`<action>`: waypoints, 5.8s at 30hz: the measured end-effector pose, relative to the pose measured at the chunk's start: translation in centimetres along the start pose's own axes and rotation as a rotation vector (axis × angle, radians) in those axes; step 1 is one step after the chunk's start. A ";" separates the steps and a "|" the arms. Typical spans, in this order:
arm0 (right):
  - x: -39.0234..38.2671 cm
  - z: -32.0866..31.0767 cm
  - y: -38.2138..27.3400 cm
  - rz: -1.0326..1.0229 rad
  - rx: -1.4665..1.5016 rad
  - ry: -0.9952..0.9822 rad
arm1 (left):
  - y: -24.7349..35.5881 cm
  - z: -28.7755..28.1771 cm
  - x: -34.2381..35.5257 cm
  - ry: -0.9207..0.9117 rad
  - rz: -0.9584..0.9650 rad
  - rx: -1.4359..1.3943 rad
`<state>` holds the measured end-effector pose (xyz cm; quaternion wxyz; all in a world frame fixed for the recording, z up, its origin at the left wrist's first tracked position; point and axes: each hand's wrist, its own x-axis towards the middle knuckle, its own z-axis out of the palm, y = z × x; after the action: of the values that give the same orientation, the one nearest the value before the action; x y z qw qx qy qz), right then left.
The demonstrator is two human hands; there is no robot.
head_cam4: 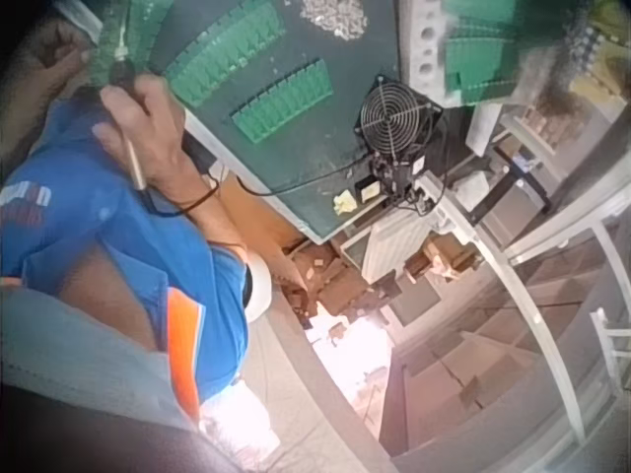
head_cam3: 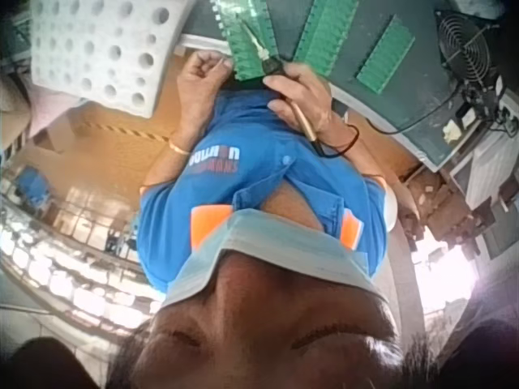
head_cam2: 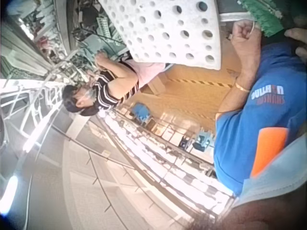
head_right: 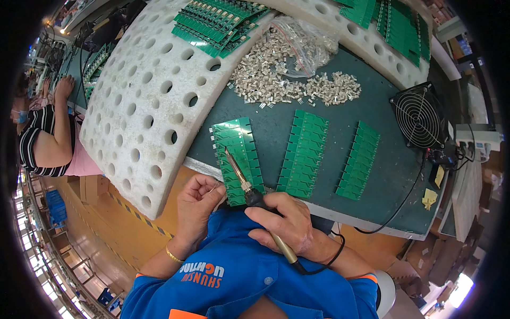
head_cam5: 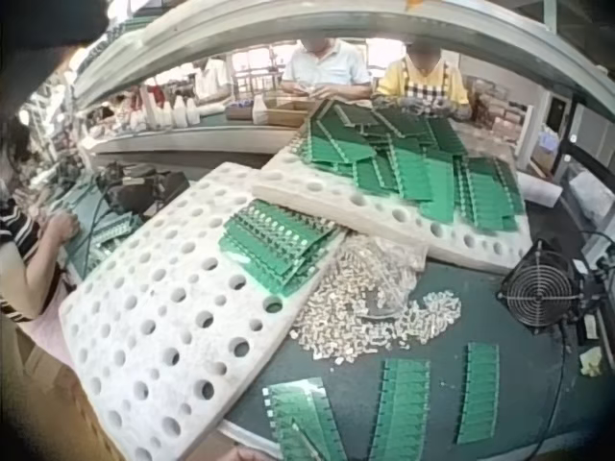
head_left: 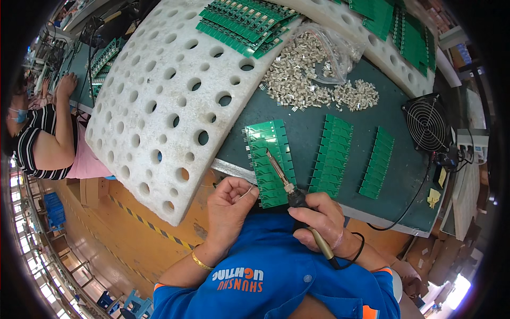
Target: The person solders electronic components onto circuit boards using a soldering iron and solder wire, handling and positioning the boards on the workbench.
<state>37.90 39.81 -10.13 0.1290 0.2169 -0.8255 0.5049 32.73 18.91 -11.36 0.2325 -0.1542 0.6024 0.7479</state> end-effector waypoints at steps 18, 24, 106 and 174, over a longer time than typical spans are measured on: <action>1.2 2.1 -0.6 0.090 -0.134 -0.066 | -0.2 0.3 -0.1 -0.041 0.004 -0.058; 1.2 2.2 -0.5 0.096 -0.140 -0.055 | -0.8 -0.1 0.0 -0.052 0.043 -0.015; 0.2 -1.1 -1.4 0.047 0.023 -0.065 | 0.2 -0.1 0.0 -0.034 -0.069 -0.018; -0.8 -1.6 -1.0 0.013 -0.005 0.041 | -0.1 0.1 -0.1 -0.122 0.138 0.034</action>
<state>39.08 41.02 -8.95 0.1432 0.2010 -0.8252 0.5080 32.87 19.03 -11.31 0.2194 -0.0623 0.6090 0.7597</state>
